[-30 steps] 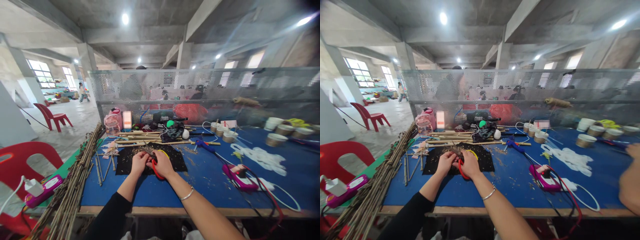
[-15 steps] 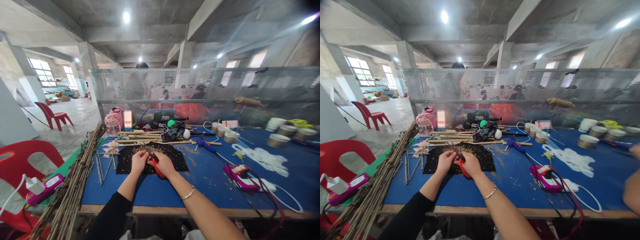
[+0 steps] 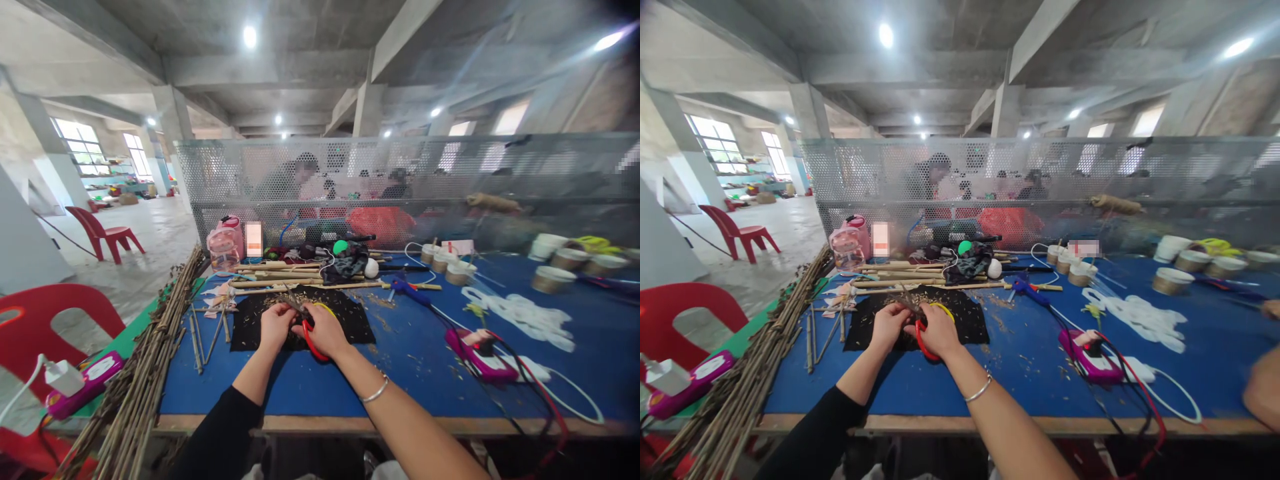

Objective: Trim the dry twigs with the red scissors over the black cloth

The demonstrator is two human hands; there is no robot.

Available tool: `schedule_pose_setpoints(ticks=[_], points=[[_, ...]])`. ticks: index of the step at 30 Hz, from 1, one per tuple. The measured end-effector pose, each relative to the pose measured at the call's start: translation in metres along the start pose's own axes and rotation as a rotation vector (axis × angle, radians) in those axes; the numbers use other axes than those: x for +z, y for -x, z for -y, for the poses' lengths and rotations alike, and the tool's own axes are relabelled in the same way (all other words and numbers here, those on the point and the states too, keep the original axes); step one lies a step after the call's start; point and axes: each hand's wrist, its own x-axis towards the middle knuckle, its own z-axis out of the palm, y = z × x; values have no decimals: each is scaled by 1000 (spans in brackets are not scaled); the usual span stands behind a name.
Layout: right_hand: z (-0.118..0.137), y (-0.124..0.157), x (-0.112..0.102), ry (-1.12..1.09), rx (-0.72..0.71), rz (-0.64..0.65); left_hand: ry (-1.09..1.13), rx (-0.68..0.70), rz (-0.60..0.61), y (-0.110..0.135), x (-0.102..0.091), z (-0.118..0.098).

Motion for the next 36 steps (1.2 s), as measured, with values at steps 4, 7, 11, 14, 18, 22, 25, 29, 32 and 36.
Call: schedule_pose_setpoints(ticks=[4,7,11,14,18,22,25,29,32,36], points=[[2,1,-7,-52,1,13,15,0,21,0,-1,0],[3,2,-10,-74,21,32,119,-61,18,0,0,-1],[2,2,-10,-53,24,41,228,-125,1,-2,1,1],[2,1,-7,-25,35,37,248,-118,-22,-3,1,2],[3,1,-4,13,25,13,172,-61,-20,-2,1,1],[2,0,-3,2,4,-12,60,14,34,0,0,0],[1,0,-4,-28,-1,2,48,17,40,-1,0,1],[1,1,-7,-28,0,38,85,-7,2,-3,-1,2],[2,1,-8,-8,31,51,95,-23,-20,-4,-1,3],[1,1,-7,-2,60,57,115,-37,-21,-3,-1,3]])
